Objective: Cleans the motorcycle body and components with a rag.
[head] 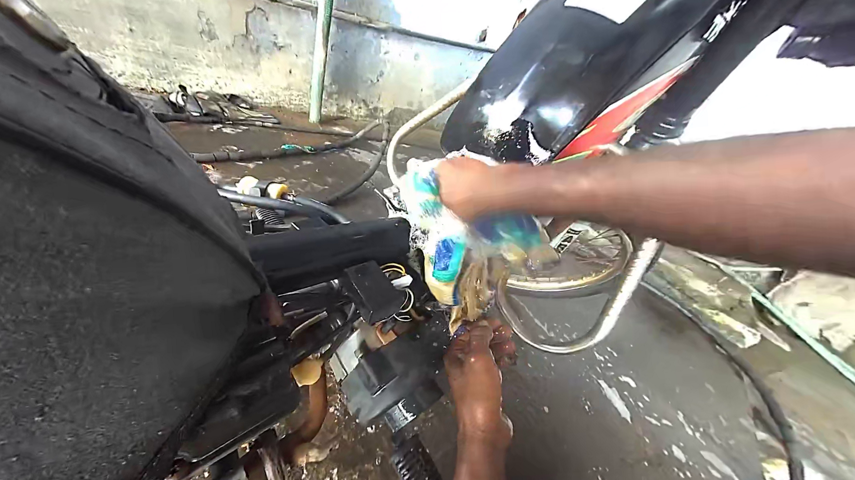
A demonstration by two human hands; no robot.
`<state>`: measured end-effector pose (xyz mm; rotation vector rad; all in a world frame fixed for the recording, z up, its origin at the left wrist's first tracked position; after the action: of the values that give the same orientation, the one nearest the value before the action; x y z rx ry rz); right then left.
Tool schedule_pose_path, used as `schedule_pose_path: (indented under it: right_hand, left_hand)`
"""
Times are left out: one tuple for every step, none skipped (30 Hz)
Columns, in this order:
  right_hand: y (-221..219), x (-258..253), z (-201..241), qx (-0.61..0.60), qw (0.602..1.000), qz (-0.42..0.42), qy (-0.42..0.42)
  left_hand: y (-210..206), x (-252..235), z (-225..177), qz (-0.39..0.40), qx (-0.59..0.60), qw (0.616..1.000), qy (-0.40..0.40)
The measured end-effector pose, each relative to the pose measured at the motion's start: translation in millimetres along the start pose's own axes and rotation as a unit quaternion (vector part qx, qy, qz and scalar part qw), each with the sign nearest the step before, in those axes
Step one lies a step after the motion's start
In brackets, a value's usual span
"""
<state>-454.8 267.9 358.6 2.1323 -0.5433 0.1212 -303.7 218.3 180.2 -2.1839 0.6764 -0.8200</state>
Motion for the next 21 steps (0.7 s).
schedule_pose_path:
  right_hand:
    - [8.5, -13.5, 3.9, 0.031, 0.999, 0.043, 0.008]
    - [17.3, -18.4, 9.7, 0.07, 0.994, 0.088, 0.006]
    - [25.9, -22.2, 14.0, 0.095, 0.989, 0.111, -0.001]
    - [28.9, -22.0, 16.3, 0.101, 0.988, 0.115, -0.005]
    - [25.1, -17.2, 15.5, 0.083, 0.991, 0.101, -0.005]
    - [16.0, -10.1, 11.3, 0.05, 0.997, 0.065, -0.003]
    - [5.8, -0.6, 6.5, 0.026, 1.0, 0.012, 0.008]
    - [-6.4, 13.3, 3.7, 0.022, 0.999, -0.023, 0.005]
    - [-17.4, 23.7, 2.4, 0.026, 0.999, -0.032, -0.007]
    - [-23.1, 26.8, 1.9, 0.043, 0.999, -0.028, -0.009]
    - [-21.9, 24.2, 2.1, 0.053, 0.998, -0.021, -0.005]
    - [-14.6, 15.9, 1.8, 0.045, 0.999, -0.009, -0.004]
    - [-6.6, 3.5, 1.7, 0.026, 0.999, 0.019, -0.009]
    - [0.2, -10.0, 4.0, 0.03, 0.998, 0.057, -0.007]
    - [8.2, -21.1, 7.0, 0.055, 0.995, 0.087, -0.004]
    - [19.3, -25.6, 10.7, 0.073, 0.992, 0.102, -0.011]
    - [28.3, -27.1, 13.4, 0.07, 0.991, 0.107, -0.034]
    - [32.6, -27.4, 15.7, 0.068, 0.991, 0.105, -0.049]
    - [31.8, -24.1, 17.5, 0.069, 0.991, 0.103, -0.051]
    - [25.7, -19.5, 17.2, 0.068, 0.992, 0.098, -0.043]
    - [17.0, -14.9, 14.5, 0.057, 0.994, 0.082, -0.034]
  left_hand:
    - [1.0, 1.1, -0.7, 0.0, 0.004, 1.0, 0.003]
    - [1.2, 1.3, -1.7, 0.003, 0.005, 1.0, 0.004]
    - [1.3, 0.4, -2.6, 0.007, 0.004, 1.0, 0.003]
    - [2.2, 0.0, -2.4, 0.006, 0.007, 1.0, 0.004]
    - [3.0, 0.7, -1.4, 0.0, 0.015, 1.0, 0.004]
    - [2.7, 1.6, -0.1, -0.007, 0.027, 1.0, 0.005]
    - [1.9, 2.1, 1.2, -0.012, 0.037, 0.999, 0.005]
    - [2.0, 2.0, 2.2, -0.013, 0.039, 0.999, 0.006]
    - [2.3, 0.9, 2.0, -0.013, 0.035, 0.999, 0.006]
    - [1.4, -0.3, 1.7, -0.011, 0.031, 0.999, 0.006]
    - [0.2, -1.5, 0.8, -0.013, 0.03, 0.999, 0.005]
    - [-0.2, -2.4, -0.1, -0.018, 0.031, 0.999, 0.003]
    - [0.4, -2.0, -0.2, -0.02, 0.03, 0.999, 0.001]
    - [1.1, -1.5, 0.1, -0.02, 0.028, 0.999, -0.002]
    - [1.0, -1.7, -0.3, -0.016, 0.026, 1.0, -0.006]
    - [0.5, -2.2, -0.8, -0.011, 0.025, 1.0, -0.008]
    - [0.1, -2.0, -0.8, -0.008, 0.029, 1.0, -0.007]
    - [-0.2, -1.4, 0.0, -0.007, 0.037, 0.999, -0.003]
    - [0.1, -0.4, 0.9, -0.009, 0.046, 0.999, 0.0]
    - [0.5, 0.9, 1.3, -0.013, 0.053, 0.999, 0.0]
    - [0.6, 1.7, 1.1, -0.018, 0.055, 0.998, -0.002]
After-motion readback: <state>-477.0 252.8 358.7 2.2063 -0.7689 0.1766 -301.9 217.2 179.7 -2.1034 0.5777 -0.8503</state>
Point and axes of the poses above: each hand's wrist, its own x-axis away from the middle knuckle, its own y-axis out of the back of the hand, z = x × y, the point moved 10 cm from there along -x, towards the middle knuckle, and after that the axes turned 1 degree about x, right-handed, at the moved point
